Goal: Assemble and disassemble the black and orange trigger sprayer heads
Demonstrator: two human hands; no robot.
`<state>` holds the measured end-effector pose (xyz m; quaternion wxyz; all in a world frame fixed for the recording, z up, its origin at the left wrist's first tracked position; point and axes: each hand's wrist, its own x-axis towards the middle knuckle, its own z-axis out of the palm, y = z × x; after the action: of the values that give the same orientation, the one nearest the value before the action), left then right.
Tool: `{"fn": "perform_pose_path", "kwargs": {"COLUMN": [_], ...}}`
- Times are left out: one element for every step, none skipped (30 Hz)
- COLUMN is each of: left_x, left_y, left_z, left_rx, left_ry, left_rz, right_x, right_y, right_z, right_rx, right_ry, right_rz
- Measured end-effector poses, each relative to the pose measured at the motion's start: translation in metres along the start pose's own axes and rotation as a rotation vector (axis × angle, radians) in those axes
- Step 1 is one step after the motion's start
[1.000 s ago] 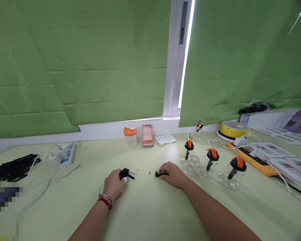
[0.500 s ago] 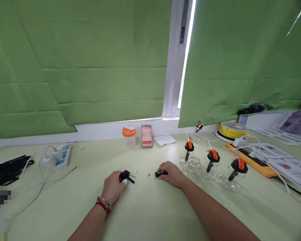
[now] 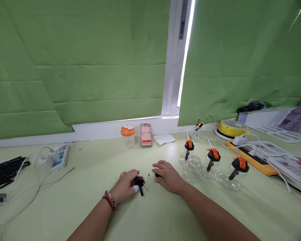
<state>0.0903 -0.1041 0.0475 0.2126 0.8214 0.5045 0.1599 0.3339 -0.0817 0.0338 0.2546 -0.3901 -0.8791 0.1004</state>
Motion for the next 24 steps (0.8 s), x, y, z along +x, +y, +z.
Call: {"fn": "perform_pose_path", "kwargs": {"left_x": [0.0, -0.001, -0.001, -0.001, -0.001, -0.001, -0.001, -0.002, -0.003, -0.004, -0.006, -0.009, -0.012, -0.015, -0.019, -0.023, -0.027, -0.031, -0.034, -0.038, -0.042, -0.045, -0.048, -0.051], "left_y": [0.002, 0.004, 0.007, 0.008, 0.01, 0.011, 0.012, 0.013, 0.014, 0.015, 0.017, 0.02, 0.023, 0.027, 0.032, 0.036, 0.04, 0.044, 0.047, 0.05, 0.051, 0.051, 0.051, 0.05], "left_z": [0.001, 0.003, 0.004, 0.006, 0.007, 0.007, 0.007, 0.007, 0.005, 0.003, -0.001, -0.004, -0.008, -0.011, -0.014, -0.016, -0.017, -0.018, -0.017, -0.016, -0.015, -0.013, -0.012, -0.012], "left_rx": [0.001, 0.0, -0.001, -0.004, -0.006, -0.01, -0.015, -0.02, -0.026, -0.032, -0.043, -0.062, -0.089, -0.124, -0.16, -0.182, -0.188, -0.183, -0.168, -0.151, -0.135, -0.121, -0.113, -0.109], "left_ry": [-0.011, -0.023, -0.035, -0.046, -0.055, -0.06, -0.06, -0.052, -0.037, -0.017, 0.007, 0.029, 0.051, 0.065, 0.077, 0.086, 0.084, 0.08, 0.071, 0.057, 0.037, 0.015, -0.006, -0.026], "left_rz": [0.011, 0.021, 0.028, 0.032, 0.034, 0.035, 0.033, 0.026, 0.019, 0.01, 0.003, -0.003, -0.004, -0.004, -0.004, -0.004, -0.001, 0.001, 0.001, -0.003, -0.01, -0.018, -0.024, -0.027], "right_x": [0.0, 0.0, 0.0, 0.0, 0.0, 0.0, -0.001, -0.002, -0.003, -0.004, -0.005, -0.007, -0.008, -0.009, -0.011, -0.012, -0.014, -0.015, -0.016, -0.017, -0.018, -0.018, -0.018, -0.018], "right_y": [-0.002, -0.004, -0.005, -0.006, -0.006, -0.007, -0.007, -0.008, -0.01, -0.014, -0.018, -0.023, -0.029, -0.036, -0.043, -0.051, -0.058, -0.064, -0.069, -0.074, -0.077, -0.079, -0.08, -0.08], "right_z": [0.002, 0.003, 0.004, 0.005, 0.005, 0.004, 0.003, 0.0, -0.003, -0.006, -0.009, -0.012, -0.013, -0.013, -0.011, -0.008, -0.002, 0.004, 0.011, 0.017, 0.023, 0.027, 0.029, 0.029], "right_rx": [-0.015, -0.027, -0.035, -0.04, -0.04, -0.037, -0.027, -0.009, 0.021, 0.065, 0.124, 0.197, 0.282, 0.369, 0.456, 0.54, 0.62, 0.699, 0.777, 0.843, 0.887, 0.902, 0.896, 0.879], "right_ry": [-0.012, -0.024, -0.034, -0.039, -0.04, -0.035, -0.022, -0.004, 0.019, 0.043, 0.053, 0.042, 0.004, -0.061, -0.136, -0.203, -0.252, -0.287, -0.306, -0.298, -0.281, -0.266, -0.259, -0.263], "right_rz": [-0.012, -0.018, -0.02, -0.018, -0.012, -0.003, 0.008, 0.017, 0.023, 0.028, 0.033, 0.043, 0.063, 0.098, 0.148, 0.211, 0.28, 0.345, 0.401, 0.446, 0.485, 0.518, 0.541, 0.557]}}
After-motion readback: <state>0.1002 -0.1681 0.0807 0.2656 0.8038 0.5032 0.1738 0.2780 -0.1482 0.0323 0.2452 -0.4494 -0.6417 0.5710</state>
